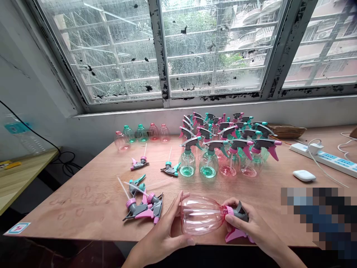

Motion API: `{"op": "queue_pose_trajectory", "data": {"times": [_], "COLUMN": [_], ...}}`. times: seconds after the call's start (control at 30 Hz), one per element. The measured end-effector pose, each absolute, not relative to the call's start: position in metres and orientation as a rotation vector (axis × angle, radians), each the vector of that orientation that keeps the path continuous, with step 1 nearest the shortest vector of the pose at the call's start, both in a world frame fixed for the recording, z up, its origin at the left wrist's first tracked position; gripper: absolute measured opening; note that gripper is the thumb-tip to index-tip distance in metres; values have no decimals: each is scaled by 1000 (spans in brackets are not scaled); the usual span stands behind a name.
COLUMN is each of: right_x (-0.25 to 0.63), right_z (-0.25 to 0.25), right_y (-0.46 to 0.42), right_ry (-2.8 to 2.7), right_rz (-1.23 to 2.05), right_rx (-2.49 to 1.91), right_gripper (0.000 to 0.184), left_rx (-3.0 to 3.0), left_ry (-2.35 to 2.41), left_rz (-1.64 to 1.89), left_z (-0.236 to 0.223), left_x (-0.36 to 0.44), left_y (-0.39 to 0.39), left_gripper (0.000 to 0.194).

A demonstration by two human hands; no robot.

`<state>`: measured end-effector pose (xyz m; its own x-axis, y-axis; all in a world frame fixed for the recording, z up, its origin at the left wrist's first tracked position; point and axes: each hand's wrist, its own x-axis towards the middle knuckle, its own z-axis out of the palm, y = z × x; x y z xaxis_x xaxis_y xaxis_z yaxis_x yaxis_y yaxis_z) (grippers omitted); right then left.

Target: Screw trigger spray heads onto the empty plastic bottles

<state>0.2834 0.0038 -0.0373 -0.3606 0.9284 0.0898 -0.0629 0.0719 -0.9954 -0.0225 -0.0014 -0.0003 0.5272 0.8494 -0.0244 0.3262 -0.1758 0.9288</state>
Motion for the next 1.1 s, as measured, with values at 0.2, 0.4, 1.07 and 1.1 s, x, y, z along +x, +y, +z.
{"op": "queue_pose_trajectory", "data": {"times": [0.2, 0.4, 1.07, 1.1], "right_x": [280, 279, 276, 276], "right_z": [-35, -35, -33, -33], "right_y": [3, 3, 2, 2], "right_ry": [-1445, -1435, -1408, -1401], "right_rz": [1399, 1387, 1377, 1382], "right_rx": [-936, -942, -968, -954], "right_gripper": [35, 36, 42, 42], "left_rx": [1785, 1765, 1714, 1718], "left_ry": [955, 972, 1009, 1025], "left_rz": [646, 647, 632, 636], "left_z": [-2, -1, 0, 0], "left_x": [-21, -21, -21, -21], "left_y": [-3, -5, -2, -3], "left_gripper": [103, 105, 101, 100]}}
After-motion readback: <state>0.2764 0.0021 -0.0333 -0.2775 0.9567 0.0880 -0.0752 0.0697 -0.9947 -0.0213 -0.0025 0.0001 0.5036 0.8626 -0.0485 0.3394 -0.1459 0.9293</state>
